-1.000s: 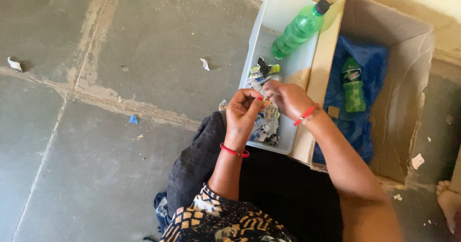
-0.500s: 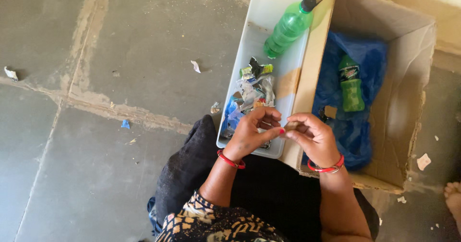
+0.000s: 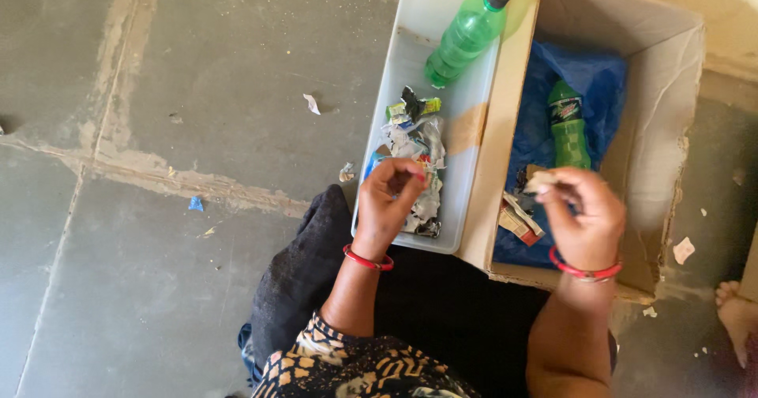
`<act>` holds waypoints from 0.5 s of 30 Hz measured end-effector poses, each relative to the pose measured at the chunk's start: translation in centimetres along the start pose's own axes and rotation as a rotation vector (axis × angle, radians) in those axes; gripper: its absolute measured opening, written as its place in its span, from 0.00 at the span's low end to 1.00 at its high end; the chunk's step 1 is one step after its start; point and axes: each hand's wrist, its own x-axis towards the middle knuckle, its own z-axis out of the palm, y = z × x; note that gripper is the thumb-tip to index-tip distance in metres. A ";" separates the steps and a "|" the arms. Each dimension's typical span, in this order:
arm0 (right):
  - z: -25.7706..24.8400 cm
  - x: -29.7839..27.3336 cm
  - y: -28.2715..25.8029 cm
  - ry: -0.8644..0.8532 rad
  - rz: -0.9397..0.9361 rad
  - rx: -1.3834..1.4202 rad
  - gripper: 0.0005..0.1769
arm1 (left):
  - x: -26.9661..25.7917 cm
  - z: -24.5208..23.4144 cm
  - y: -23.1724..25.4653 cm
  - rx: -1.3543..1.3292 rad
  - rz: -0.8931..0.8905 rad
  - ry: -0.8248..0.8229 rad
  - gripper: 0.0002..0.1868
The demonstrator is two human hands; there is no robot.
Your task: The person sits on the floor and sorts small pieces of trash from a white plastic bin into a cardboard box lined with a blue bag. They handle various wrappers and small debris by hand, moving them one at a time.
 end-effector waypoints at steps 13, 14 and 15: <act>8.6 5.1 -3.0 -0.472 -0.428 -0.404 0.12 | 0.6 -0.8 0.0 -0.289 0.012 0.134 0.10; 10.6 5.9 -1.1 -0.593 -0.382 -0.490 0.12 | 0.7 -0.8 -0.1 -0.303 0.010 0.128 0.10; 12.8 6.6 1.1 -0.713 -0.331 -0.575 0.12 | 0.7 -1.0 -0.2 -0.315 0.018 0.133 0.10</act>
